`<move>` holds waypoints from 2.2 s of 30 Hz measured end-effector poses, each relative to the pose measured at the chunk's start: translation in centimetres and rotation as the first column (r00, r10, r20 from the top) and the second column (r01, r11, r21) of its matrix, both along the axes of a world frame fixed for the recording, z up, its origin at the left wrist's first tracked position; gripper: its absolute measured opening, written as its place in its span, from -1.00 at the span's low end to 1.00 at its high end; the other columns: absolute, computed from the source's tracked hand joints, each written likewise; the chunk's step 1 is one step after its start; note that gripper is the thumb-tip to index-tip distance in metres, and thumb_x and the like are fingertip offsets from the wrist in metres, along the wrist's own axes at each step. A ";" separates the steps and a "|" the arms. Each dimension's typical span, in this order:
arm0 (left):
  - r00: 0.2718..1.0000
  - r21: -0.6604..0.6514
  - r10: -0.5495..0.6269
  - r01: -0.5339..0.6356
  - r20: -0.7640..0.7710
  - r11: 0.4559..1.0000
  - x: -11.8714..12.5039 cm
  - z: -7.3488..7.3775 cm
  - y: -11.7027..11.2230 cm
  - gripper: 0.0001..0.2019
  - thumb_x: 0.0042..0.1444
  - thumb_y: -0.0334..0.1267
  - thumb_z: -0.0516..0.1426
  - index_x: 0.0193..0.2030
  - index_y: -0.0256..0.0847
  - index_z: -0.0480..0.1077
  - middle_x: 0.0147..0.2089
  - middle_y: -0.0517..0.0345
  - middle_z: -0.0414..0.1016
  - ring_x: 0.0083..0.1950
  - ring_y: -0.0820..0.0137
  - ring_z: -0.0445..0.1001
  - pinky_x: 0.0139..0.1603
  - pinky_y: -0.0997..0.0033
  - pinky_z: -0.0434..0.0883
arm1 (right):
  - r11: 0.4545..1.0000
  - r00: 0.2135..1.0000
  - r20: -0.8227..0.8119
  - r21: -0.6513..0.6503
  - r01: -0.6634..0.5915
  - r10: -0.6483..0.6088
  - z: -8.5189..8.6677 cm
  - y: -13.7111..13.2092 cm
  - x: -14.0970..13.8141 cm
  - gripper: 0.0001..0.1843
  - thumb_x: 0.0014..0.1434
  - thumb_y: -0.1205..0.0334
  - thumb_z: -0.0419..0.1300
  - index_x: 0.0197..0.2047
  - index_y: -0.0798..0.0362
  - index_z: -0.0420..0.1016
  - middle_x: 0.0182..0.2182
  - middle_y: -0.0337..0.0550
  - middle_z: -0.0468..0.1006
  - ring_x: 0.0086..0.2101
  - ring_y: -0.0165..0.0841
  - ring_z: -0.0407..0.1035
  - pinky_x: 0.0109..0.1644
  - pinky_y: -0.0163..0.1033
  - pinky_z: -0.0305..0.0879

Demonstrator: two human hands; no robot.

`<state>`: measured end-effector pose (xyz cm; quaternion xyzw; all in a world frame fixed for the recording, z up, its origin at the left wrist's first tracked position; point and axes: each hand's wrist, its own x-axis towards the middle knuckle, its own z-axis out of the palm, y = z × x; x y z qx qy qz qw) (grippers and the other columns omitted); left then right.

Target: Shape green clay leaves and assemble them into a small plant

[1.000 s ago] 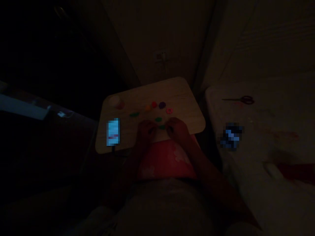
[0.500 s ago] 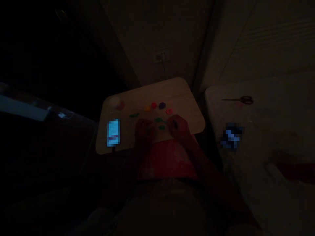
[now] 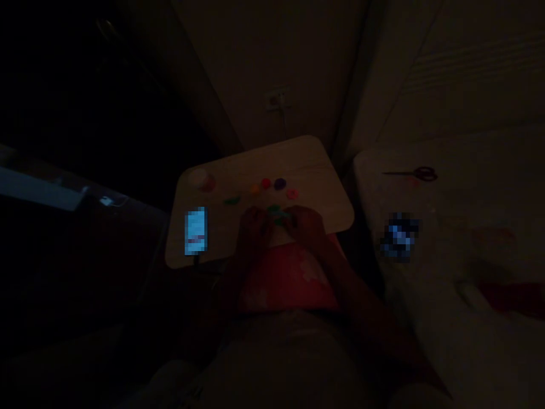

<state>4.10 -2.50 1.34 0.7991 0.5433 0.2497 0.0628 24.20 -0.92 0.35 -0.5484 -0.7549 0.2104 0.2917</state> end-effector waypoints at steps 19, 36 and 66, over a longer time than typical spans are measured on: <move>0.993 0.019 -0.075 0.073 0.088 0.997 -0.2 0.0 -0.5 -0.81 0.37 -0.32 0.12 0.07 -0.20 0.45 0.07 -0.08 0.51 0.13 0.14 0.45 0.23 0.08 0.40 | 0.919 0.933 0.029 -0.164 0.357 -0.358 2.0 -0.3 -1.8 -0.81 0.14 0.05 0.34 -0.27 -0.04 0.71 -0.42 -0.02 0.70 -0.44 -0.19 0.50 -0.40 -0.22 0.20; 0.941 -0.074 -0.337 0.335 -0.013 0.939 0.0 0.5 -0.7 -0.63 0.39 -0.31 0.12 0.29 -0.08 0.46 0.39 0.01 0.46 0.44 0.14 0.36 0.45 -0.06 0.29 | 0.976 0.741 -0.635 -0.145 0.164 -0.218 0.5 1.6 2.1 -0.64 0.18 -0.12 0.23 -0.37 0.00 0.57 -0.29 -0.09 0.61 -0.21 -0.19 0.51 -0.04 -0.10 0.42; 0.938 0.016 -0.339 0.339 0.069 0.941 -0.5 -0.3 -1.1 -0.65 0.31 -0.41 0.16 0.21 -0.16 0.50 0.35 -0.02 0.51 0.38 0.15 0.42 0.42 -0.07 0.37 | 0.999 0.984 -0.174 -0.015 0.030 -0.032 0.1 0.8 5.0 -0.93 0.12 0.21 0.39 -0.29 -0.05 0.73 -0.28 -0.10 0.75 -0.25 -0.13 0.58 -0.15 -0.09 0.46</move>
